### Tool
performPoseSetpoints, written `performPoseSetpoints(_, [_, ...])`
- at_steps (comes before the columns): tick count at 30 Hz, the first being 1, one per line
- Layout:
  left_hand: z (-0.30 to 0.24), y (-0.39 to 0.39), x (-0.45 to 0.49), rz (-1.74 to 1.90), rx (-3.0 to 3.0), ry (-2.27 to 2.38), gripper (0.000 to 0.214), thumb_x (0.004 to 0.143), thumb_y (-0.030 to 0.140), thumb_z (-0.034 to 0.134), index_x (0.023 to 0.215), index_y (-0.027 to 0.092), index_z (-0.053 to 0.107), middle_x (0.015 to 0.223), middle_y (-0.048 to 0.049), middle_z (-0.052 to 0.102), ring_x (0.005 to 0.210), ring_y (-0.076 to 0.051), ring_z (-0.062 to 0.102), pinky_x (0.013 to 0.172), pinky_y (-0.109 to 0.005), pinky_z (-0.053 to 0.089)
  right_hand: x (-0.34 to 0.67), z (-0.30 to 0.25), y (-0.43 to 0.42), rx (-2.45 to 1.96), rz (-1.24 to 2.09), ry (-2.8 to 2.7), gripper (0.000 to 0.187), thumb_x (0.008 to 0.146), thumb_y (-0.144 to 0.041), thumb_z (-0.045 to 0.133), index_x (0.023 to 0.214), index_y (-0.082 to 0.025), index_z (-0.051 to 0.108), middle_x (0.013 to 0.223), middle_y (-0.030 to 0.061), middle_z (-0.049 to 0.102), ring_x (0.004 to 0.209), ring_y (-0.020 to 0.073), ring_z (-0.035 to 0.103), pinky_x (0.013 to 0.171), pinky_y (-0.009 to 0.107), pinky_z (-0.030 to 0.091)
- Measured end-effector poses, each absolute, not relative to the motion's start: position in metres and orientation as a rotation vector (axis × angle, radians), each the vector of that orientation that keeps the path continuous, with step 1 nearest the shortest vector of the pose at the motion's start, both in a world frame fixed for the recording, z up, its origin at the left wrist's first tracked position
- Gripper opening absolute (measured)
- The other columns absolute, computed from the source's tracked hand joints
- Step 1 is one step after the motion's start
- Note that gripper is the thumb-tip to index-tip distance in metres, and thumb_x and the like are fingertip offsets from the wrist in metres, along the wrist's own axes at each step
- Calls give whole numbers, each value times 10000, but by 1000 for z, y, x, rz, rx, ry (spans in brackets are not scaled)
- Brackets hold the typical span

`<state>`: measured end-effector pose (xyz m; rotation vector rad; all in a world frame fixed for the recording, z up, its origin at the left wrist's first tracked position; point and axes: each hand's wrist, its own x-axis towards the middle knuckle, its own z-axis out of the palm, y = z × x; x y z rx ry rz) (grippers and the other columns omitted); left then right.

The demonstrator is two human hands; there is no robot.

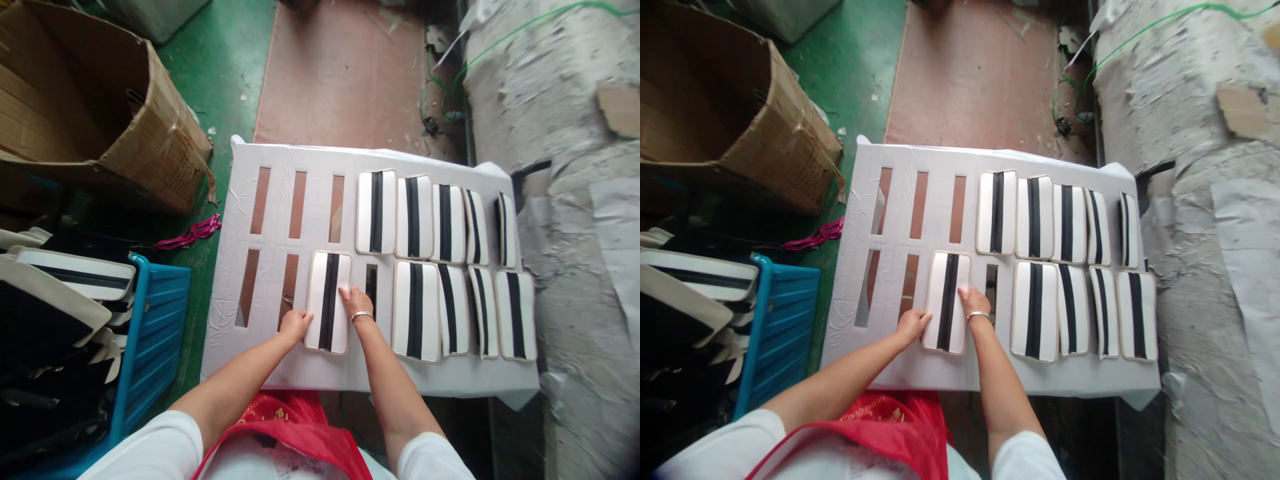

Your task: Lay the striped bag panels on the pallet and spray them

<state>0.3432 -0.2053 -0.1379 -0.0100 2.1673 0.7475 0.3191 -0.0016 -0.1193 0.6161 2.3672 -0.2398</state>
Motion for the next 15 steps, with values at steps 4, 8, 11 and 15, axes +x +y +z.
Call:
performPoseSetpoints(4, [-142, -201, 337, 861, -40, 2103, 348, 829, 391, 518, 596, 173, 660, 706, -100, 671, 760, -236, 606, 712, -300, 396, 312, -119, -8, 750, -149, 2497, 528, 918, -537, 389, 1143, -96, 572, 1081, 227, 640, 991, 305, 619, 817, 399, 467])
performPoseSetpoints(8, [-144, -200, 336, 938, -177, 2050, 332, 815, 381, 537, 605, 164, 674, 694, -122, 675, 764, -250, 623, 741, -324, 424, 313, -131, -40, 559, -146, 2868, 613, 888, -436, 493, 1372, -72, 397, 1420, 248, 391, 1306, 371, 358, 1005, 511, 364])
performPoseSetpoints(11, [-143, -206, 339, 958, -238, 2013, 269, 763, 351, 611, 587, 159, 676, 664, -149, 661, 778, -289, 633, 737, -362, 440, 323, -140, -72, 514, -263, 2964, 651, 863, -429, 507, 1389, -61, 398, 1460, 244, 330, 1372, 444, 194, 1057, 626, 241])
performPoseSetpoints(15, [-159, -253, 328, 1232, -269, 2056, 185, 689, 366, 705, 593, 208, 683, 599, -108, 638, 742, -260, 621, 684, -341, 457, 327, -160, -86, 477, -510, 3111, 762, 863, -466, 474, 1509, -250, 132, 1560, 153, 120, 1404, 455, 19, 1057, 710, 78])
